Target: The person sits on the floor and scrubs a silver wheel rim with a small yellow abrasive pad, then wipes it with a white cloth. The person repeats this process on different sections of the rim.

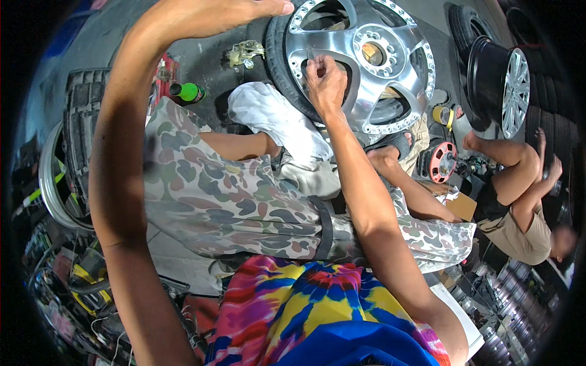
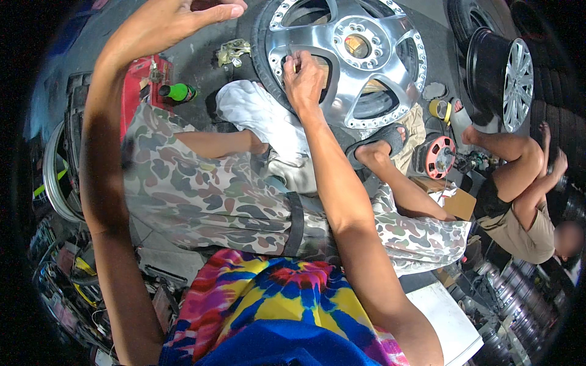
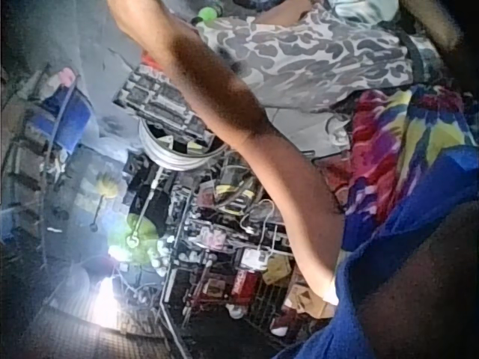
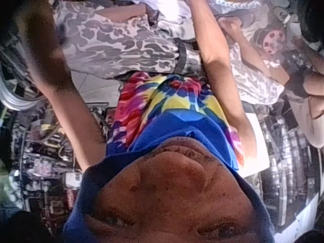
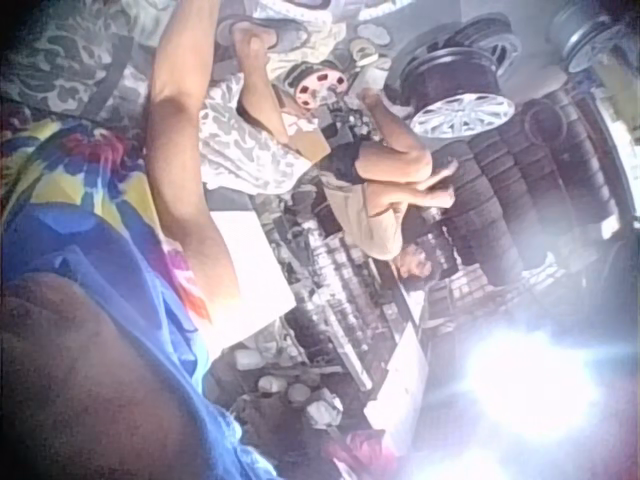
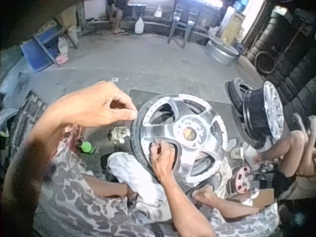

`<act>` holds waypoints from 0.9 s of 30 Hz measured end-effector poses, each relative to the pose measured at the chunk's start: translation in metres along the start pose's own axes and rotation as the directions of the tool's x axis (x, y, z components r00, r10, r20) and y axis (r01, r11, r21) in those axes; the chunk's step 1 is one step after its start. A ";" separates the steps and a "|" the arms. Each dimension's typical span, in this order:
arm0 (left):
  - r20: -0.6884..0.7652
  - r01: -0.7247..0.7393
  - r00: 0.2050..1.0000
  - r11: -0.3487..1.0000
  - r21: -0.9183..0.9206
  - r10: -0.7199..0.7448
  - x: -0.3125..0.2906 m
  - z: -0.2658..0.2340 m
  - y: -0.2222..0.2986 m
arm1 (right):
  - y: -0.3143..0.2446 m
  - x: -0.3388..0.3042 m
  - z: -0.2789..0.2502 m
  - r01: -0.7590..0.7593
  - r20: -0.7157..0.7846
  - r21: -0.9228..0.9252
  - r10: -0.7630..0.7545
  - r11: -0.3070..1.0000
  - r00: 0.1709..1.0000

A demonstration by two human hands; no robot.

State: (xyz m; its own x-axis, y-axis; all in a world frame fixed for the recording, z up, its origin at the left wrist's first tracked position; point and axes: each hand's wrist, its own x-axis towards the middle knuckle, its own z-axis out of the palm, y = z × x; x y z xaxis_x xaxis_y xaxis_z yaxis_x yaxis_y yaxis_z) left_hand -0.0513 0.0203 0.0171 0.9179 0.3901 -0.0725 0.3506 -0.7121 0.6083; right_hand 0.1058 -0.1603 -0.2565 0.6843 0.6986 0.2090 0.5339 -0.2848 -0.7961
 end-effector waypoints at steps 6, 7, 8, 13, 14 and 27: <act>-0.002 0.018 1.000 1.000 0.018 -0.018 -0.002 -0.001 -0.001 | 0.005 0.001 -0.003 -0.027 -0.068 0.040 0.030 0.999 0.997; 0.002 0.022 1.000 1.000 0.017 -0.022 -0.002 0.000 -0.001 | 0.005 -0.001 -0.002 -0.019 -0.052 0.027 0.020 0.999 0.998; 0.004 0.021 1.000 1.000 0.018 -0.021 -0.002 -0.001 -0.001 | -0.001 -0.001 -0.001 -0.008 -0.040 0.014 0.009 1.000 0.999; 0.000 0.007 1.000 1.000 -0.005 -0.007 -0.002 0.000 -0.002 | -0.003 0.000 -0.003 0.029 0.003 -0.050 -0.029 0.998 1.000; -0.002 -0.003 1.000 1.000 -0.003 0.003 -0.002 0.000 -0.002 | 0.001 0.001 -0.002 -0.056 -0.009 0.054 0.057 0.997 0.998; 0.004 -0.018 1.000 1.000 0.012 0.018 -0.002 0.001 -0.005 | -0.008 0.003 -0.008 -0.047 0.054 0.025 0.046 0.999 0.998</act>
State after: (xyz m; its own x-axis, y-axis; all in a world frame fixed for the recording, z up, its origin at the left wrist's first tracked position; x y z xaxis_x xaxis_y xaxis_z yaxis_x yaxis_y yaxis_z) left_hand -0.0550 0.0222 0.0140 0.9247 0.3752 -0.0648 0.3366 -0.7259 0.5998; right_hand 0.1074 -0.1614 -0.2446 0.6804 0.7190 0.1417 0.4885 -0.3008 -0.8191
